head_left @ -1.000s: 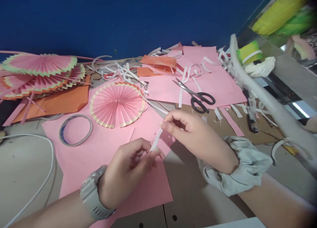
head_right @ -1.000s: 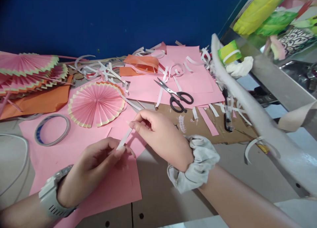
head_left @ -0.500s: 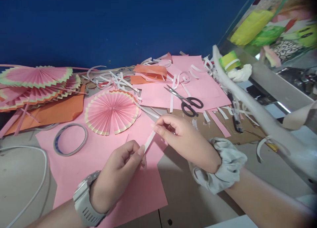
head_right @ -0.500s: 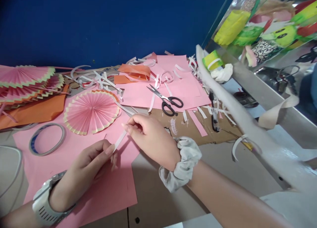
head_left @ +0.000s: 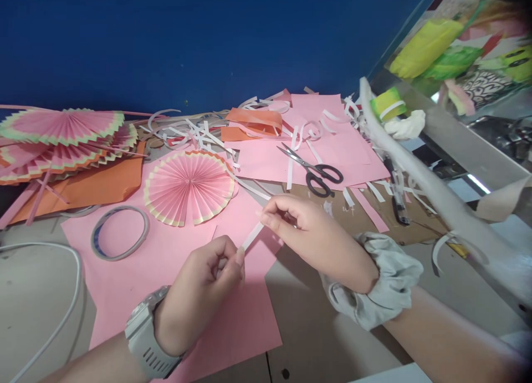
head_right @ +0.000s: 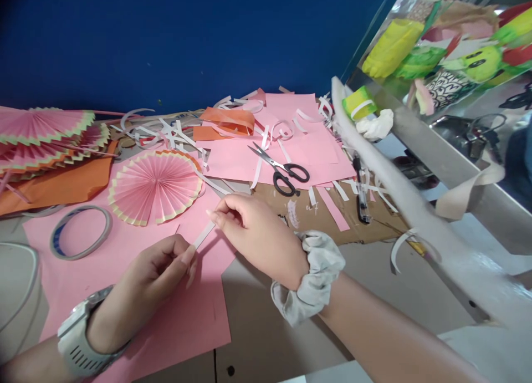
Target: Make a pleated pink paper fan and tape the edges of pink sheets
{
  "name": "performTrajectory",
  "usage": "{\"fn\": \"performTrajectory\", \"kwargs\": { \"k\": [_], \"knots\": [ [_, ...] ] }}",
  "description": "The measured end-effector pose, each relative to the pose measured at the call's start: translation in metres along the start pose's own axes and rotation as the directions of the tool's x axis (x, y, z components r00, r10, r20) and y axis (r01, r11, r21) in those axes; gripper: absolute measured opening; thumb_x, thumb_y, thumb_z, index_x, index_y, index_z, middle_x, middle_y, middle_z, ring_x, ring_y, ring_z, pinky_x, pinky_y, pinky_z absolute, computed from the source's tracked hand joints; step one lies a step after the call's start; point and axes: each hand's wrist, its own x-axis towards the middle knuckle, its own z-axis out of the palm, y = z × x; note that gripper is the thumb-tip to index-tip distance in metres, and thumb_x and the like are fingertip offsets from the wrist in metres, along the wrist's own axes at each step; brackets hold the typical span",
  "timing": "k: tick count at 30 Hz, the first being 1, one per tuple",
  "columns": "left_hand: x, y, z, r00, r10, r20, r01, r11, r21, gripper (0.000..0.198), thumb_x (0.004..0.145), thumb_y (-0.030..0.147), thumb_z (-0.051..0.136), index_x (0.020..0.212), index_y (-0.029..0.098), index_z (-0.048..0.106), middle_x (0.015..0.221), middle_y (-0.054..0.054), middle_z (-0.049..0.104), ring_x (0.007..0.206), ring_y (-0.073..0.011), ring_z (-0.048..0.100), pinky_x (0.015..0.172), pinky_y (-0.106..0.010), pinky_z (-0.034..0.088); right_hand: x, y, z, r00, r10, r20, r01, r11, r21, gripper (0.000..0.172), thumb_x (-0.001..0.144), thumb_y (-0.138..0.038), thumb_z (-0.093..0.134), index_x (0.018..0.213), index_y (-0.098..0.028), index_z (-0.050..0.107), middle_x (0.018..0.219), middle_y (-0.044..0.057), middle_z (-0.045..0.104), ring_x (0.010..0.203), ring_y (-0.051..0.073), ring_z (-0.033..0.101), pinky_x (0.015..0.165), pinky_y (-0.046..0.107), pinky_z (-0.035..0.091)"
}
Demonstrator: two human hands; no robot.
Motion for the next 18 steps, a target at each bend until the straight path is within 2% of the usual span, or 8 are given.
{"fn": "performTrajectory", "kwargs": {
  "k": [2,5,8,10,14,18],
  "knots": [
    [-0.0009,-0.0002,0.0001,1.000,0.003,0.000,-0.003,1.000,-0.005,0.031,0.090,0.038,0.039,0.066,0.018,0.042,0.060,0.003,0.045,0.053,-0.0087,0.036,0.050,-0.021,0.030,0.0000,0.0006,0.0003,1.000,0.010,0.019,-0.011,1.000,0.015,0.023,0.088,-0.031,0.045,0.068,-0.020,0.046,0.067,-0.004,0.050,0.064,0.010,0.045,0.062,0.025,0.035],
    [-0.0027,-0.0011,0.0006,0.999,0.036,0.005,-0.035,0.998,-0.049,0.030,0.091,0.036,0.038,0.066,0.018,0.040,0.060,0.003,0.044,0.054,-0.0089,0.036,0.050,-0.021,0.030,0.0000,0.0018,0.0006,0.993,0.029,0.117,-0.039,0.995,0.088,0.023,0.087,-0.037,0.047,0.071,-0.020,0.047,0.069,-0.004,0.048,0.063,0.010,0.043,0.059,0.024,0.035],
    [-0.0036,-0.0021,0.0012,0.998,0.058,0.009,-0.057,0.996,-0.068,0.030,0.091,0.036,0.038,0.066,0.018,0.041,0.061,0.002,0.045,0.055,-0.0093,0.038,0.050,-0.021,0.030,-0.0003,0.0024,0.0010,0.984,0.020,0.180,-0.046,0.988,0.145,0.034,0.090,-0.043,0.038,0.066,-0.020,0.043,0.066,-0.004,0.043,0.061,0.011,0.041,0.058,0.025,0.034],
    [-0.0037,-0.0023,0.0014,0.998,0.063,0.016,-0.062,0.996,-0.068,0.030,0.091,0.037,0.039,0.067,0.018,0.041,0.061,0.002,0.045,0.056,-0.0094,0.038,0.050,-0.021,0.030,-0.0006,0.0027,0.0020,0.983,0.018,0.184,-0.046,0.988,0.150,0.037,0.091,-0.045,0.034,0.064,-0.020,0.042,0.065,-0.003,0.042,0.060,0.011,0.041,0.058,0.025,0.033],
    [-0.0037,-0.0013,0.0016,0.998,0.065,0.026,-0.062,0.995,-0.076,0.031,0.091,0.038,0.039,0.068,0.018,0.041,0.061,0.003,0.044,0.055,-0.0087,0.036,0.049,-0.020,0.029,0.0001,0.0049,0.0049,0.986,0.049,0.158,-0.064,0.994,0.089,0.030,0.086,-0.045,0.044,0.069,-0.020,0.049,0.064,-0.004,0.046,0.060,0.011,0.043,0.056,0.025,0.033],
    [-0.0029,0.0007,0.0020,0.998,0.053,0.028,-0.051,0.996,-0.076,0.031,0.091,0.040,0.039,0.069,0.018,0.042,0.060,0.003,0.044,0.054,-0.0083,0.036,0.049,-0.020,0.028,0.0023,0.0080,0.0037,0.989,0.041,0.140,-0.048,0.998,0.047,0.032,0.089,-0.042,0.039,0.068,-0.020,0.047,0.063,-0.004,0.042,0.059,0.011,0.040,0.055,0.024,0.032]
  ]
}}
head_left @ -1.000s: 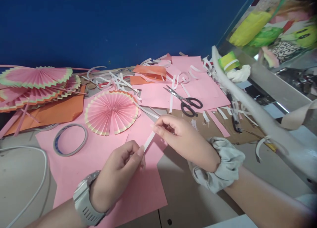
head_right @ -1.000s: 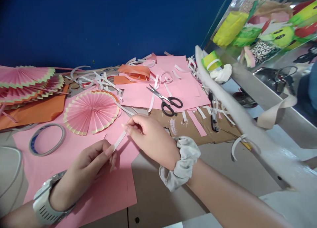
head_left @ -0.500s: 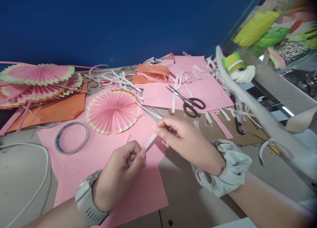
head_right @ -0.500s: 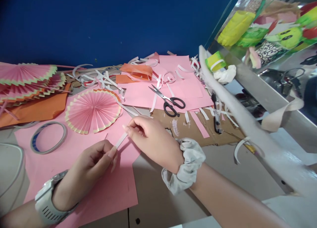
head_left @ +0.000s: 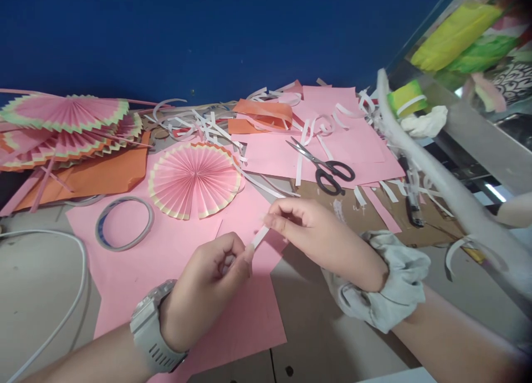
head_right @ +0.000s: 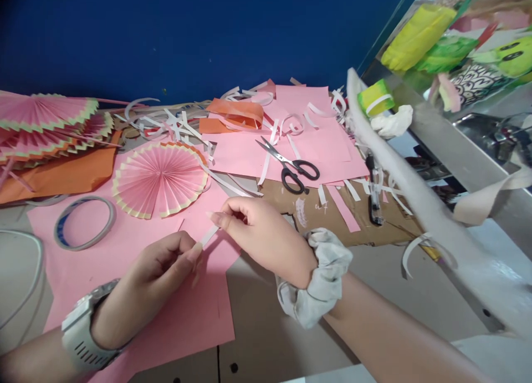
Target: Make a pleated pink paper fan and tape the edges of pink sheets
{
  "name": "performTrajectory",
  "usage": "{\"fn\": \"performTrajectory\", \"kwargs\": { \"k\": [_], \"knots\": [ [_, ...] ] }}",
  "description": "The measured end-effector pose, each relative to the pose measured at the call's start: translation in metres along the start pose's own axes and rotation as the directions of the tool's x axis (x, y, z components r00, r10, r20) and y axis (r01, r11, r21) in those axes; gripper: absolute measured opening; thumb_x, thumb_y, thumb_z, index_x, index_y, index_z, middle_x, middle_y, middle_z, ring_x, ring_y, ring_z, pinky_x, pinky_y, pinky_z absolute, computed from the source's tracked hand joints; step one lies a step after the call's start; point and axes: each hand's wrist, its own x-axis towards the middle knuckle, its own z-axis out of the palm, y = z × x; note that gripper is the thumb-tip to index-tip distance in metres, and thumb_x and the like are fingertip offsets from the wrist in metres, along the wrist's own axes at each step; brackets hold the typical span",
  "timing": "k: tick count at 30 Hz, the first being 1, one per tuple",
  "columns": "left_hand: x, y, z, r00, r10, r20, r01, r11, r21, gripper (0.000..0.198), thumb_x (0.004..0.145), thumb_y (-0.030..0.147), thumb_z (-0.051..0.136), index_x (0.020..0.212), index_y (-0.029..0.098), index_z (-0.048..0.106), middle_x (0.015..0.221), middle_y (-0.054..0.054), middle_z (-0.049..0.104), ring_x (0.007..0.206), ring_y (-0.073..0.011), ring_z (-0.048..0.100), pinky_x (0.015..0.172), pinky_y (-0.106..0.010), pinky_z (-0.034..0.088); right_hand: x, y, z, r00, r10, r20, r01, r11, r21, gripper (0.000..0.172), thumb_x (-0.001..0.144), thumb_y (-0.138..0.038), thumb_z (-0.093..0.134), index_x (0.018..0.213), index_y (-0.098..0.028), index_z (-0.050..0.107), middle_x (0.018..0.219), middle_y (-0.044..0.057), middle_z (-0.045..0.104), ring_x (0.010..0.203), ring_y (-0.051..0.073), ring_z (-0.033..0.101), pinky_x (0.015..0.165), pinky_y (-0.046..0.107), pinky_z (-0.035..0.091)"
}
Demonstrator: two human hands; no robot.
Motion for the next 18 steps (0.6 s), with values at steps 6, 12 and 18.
{"fn": "performTrajectory", "kwargs": {
  "k": [6,12,18],
  "knots": [
    [0.0013,0.0013,0.0001,1.000,0.010,-0.005,-0.010,0.999,0.032,0.032,0.090,0.041,0.039,0.069,0.018,0.043,0.060,0.002,0.046,0.055,-0.0092,0.039,0.049,-0.021,0.029,0.0005,0.0004,-0.0043,1.000,0.016,0.024,-0.016,1.000,0.010,0.034,0.090,-0.042,0.035,0.065,-0.020,0.041,0.064,-0.005,0.035,0.060,0.010,0.036,0.054,0.024,0.030],
    [0.0016,0.0005,-0.0007,1.000,0.012,-0.010,-0.012,0.999,0.051,0.033,0.091,0.041,0.038,0.068,0.018,0.043,0.058,0.004,0.044,0.052,-0.0082,0.037,0.048,-0.020,0.030,-0.0013,-0.0022,-0.0004,1.000,0.022,-0.012,-0.022,1.000,-0.022,0.034,0.091,-0.043,0.034,0.067,-0.020,0.042,0.063,-0.005,0.035,0.060,0.010,0.037,0.056,0.025,0.031],
    [0.0011,-0.0008,-0.0023,1.000,0.019,-0.004,-0.019,0.999,0.046,0.033,0.091,0.041,0.039,0.068,0.018,0.044,0.058,0.004,0.044,0.051,-0.0076,0.035,0.047,-0.020,0.029,-0.0031,-0.0010,0.0009,0.999,0.024,-0.046,-0.027,0.998,-0.054,0.035,0.090,-0.045,0.035,0.066,-0.020,0.041,0.061,-0.005,0.036,0.058,0.010,0.036,0.053,0.024,0.031]
  ]
}}
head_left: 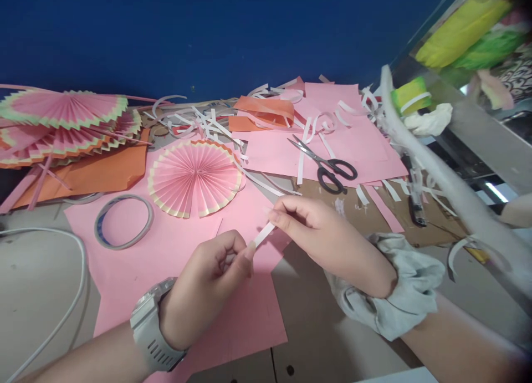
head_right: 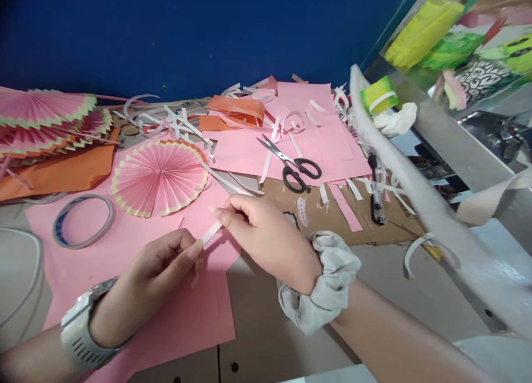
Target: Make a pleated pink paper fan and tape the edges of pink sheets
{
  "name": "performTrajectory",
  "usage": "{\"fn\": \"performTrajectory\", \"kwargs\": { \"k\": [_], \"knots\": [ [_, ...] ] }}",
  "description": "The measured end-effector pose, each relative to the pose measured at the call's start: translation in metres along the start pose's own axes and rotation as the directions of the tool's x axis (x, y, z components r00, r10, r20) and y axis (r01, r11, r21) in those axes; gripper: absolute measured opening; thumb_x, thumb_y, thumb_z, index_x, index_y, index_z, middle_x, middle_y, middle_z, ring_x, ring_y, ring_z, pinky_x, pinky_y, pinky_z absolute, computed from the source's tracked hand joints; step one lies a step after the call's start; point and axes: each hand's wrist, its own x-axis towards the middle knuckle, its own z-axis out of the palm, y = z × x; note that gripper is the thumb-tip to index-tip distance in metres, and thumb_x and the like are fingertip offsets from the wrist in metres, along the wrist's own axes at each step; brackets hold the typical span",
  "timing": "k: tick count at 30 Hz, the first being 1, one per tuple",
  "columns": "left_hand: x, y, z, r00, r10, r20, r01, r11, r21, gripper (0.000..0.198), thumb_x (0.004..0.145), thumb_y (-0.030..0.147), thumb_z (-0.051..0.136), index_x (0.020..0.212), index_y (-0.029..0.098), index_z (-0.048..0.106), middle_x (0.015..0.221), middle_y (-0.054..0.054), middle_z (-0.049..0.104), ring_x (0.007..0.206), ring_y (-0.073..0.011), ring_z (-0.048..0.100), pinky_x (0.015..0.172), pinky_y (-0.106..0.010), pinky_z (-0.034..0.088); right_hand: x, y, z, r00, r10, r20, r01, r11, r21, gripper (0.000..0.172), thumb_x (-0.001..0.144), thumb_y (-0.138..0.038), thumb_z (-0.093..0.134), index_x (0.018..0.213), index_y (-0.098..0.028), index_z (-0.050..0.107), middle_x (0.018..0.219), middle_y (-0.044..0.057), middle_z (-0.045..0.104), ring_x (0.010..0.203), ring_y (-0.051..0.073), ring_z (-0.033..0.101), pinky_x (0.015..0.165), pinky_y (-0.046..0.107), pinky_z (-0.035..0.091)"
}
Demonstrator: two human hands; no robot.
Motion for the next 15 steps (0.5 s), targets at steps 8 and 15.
{"fn": "performTrajectory", "kwargs": {
  "k": [8,15],
  "knots": [
    [0.0005,0.0001,0.0002,1.000,-0.025,0.017,0.025,0.999,-0.026,0.031,0.090,0.039,0.040,0.069,0.017,0.045,0.057,0.005,0.043,0.049,-0.0067,0.032,0.046,-0.019,0.027,-0.0018,-0.0034,0.0002,0.999,-0.013,-0.032,0.011,0.999,-0.045,0.032,0.089,-0.041,0.041,0.066,-0.021,0.044,0.061,-0.005,0.041,0.058,0.010,0.040,0.054,0.024,0.033],
    [0.0015,0.0037,-0.0009,0.999,-0.036,0.033,0.037,0.999,-0.031,0.030,0.090,0.037,0.040,0.069,0.017,0.046,0.056,0.005,0.041,0.049,-0.0065,0.032,0.046,-0.019,0.027,-0.0049,-0.0082,0.0002,0.996,-0.065,-0.062,0.062,0.996,-0.058,0.028,0.090,-0.035,0.043,0.065,-0.021,0.045,0.062,-0.004,0.046,0.060,0.011,0.045,0.056,0.025,0.035]
  ]
}}
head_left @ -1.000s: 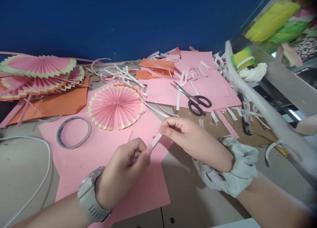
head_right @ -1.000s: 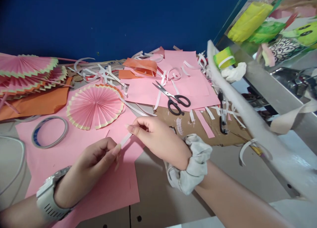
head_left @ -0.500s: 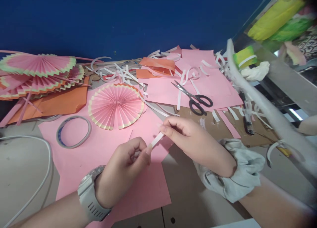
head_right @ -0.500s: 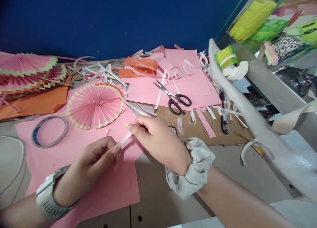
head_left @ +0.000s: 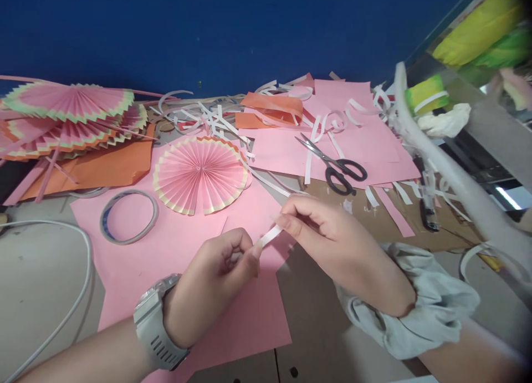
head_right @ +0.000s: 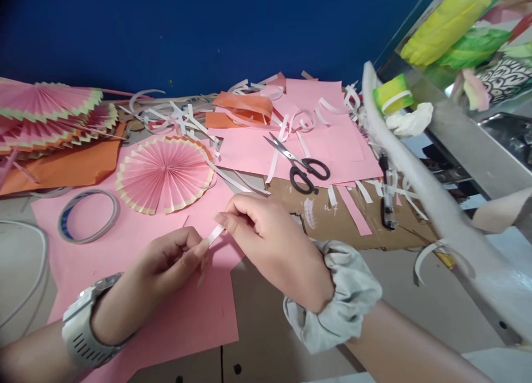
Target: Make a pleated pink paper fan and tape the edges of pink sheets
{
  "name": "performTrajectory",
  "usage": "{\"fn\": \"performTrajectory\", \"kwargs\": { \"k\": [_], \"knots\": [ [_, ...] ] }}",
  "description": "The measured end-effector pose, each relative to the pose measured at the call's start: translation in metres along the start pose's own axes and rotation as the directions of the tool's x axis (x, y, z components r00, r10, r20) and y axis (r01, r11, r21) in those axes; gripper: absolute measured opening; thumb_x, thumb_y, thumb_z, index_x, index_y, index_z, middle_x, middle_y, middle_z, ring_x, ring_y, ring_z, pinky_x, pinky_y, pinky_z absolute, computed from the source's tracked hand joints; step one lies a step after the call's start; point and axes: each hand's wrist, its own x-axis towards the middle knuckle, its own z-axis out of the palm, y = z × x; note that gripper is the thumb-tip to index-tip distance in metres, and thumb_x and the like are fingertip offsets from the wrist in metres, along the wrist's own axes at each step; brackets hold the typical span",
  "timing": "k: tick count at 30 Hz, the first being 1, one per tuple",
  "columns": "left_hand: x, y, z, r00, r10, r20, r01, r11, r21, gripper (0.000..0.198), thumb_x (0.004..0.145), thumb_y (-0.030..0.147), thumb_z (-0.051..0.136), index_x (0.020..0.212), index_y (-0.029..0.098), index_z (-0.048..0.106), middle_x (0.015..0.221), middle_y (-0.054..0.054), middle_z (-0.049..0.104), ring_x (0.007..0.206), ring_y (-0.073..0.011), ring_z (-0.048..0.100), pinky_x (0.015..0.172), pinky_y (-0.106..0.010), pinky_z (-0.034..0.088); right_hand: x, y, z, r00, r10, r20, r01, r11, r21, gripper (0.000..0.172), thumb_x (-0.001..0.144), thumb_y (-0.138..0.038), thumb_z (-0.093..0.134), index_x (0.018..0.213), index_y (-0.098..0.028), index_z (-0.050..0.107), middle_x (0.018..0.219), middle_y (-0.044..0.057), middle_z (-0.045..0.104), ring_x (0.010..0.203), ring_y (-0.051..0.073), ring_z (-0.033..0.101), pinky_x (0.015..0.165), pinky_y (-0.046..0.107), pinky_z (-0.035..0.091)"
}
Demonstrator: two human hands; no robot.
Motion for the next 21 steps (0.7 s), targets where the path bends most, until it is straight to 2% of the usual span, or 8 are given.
{"fn": "performTrajectory", "kwargs": {
  "k": [4,11,15,18,21],
  "knots": [
    [0.001,0.001,-0.001,1.000,0.000,0.006,0.000,1.000,-0.017,0.029,0.089,0.036,0.042,0.068,0.017,0.047,0.055,0.005,0.042,0.048,-0.0062,0.033,0.045,-0.019,0.027,0.000,-0.001,-0.002,1.000,-0.025,-0.008,0.025,1.000,-0.016,0.028,0.090,-0.034,0.043,0.064,-0.022,0.043,0.064,-0.002,0.048,0.060,0.012,0.046,0.055,0.026,0.034],
    [0.002,0.000,-0.001,0.995,-0.099,0.035,0.102,0.989,-0.104,0.031,0.087,0.041,0.047,0.068,0.017,0.052,0.046,0.008,0.039,0.038,-0.0046,0.034,0.038,-0.016,0.025,0.000,-0.001,-0.004,0.994,-0.097,-0.040,0.095,0.994,-0.056,0.029,0.090,-0.030,0.045,0.062,-0.021,0.042,0.063,-0.002,0.047,0.062,0.012,0.045,0.056,0.025,0.034],
    [0.003,0.005,-0.001,0.991,-0.129,0.045,0.134,0.979,-0.152,0.030,0.085,0.040,0.050,0.068,0.015,0.053,0.049,0.006,0.048,0.041,-0.0049,0.043,0.041,-0.015,0.033,-0.001,-0.001,-0.003,0.980,-0.195,-0.039,0.193,0.979,-0.064,0.026,0.089,-0.025,0.047,0.064,-0.020,0.047,0.068,-0.003,0.049,0.067,0.010,0.047,0.060,0.024,0.035],
    [0.004,0.007,0.001,0.989,-0.144,0.037,0.148,0.969,-0.198,0.032,0.084,0.041,0.053,0.066,0.015,0.049,0.052,0.004,0.054,0.045,-0.0060,0.049,0.046,-0.017,0.037,-0.003,-0.002,-0.004,0.968,-0.247,-0.038,0.246,0.969,-0.020,0.022,0.088,-0.023,0.049,0.066,-0.020,0.048,0.070,-0.003,0.049,0.067,0.010,0.047,0.060,0.024,0.036],
    [0.005,0.006,0.002,0.989,-0.143,0.021,0.143,0.949,-0.282,0.035,0.081,0.043,0.056,0.064,0.017,0.040,0.054,0.002,0.058,0.045,-0.0070,0.051,0.047,-0.019,0.038,-0.005,-0.001,-0.010,0.968,-0.226,-0.108,0.235,0.969,0.077,0.023,0.090,-0.026,0.045,0.067,-0.020,0.045,0.067,-0.003,0.044,0.063,0.011,0.044,0.058,0.026,0.034]
  ]
}}
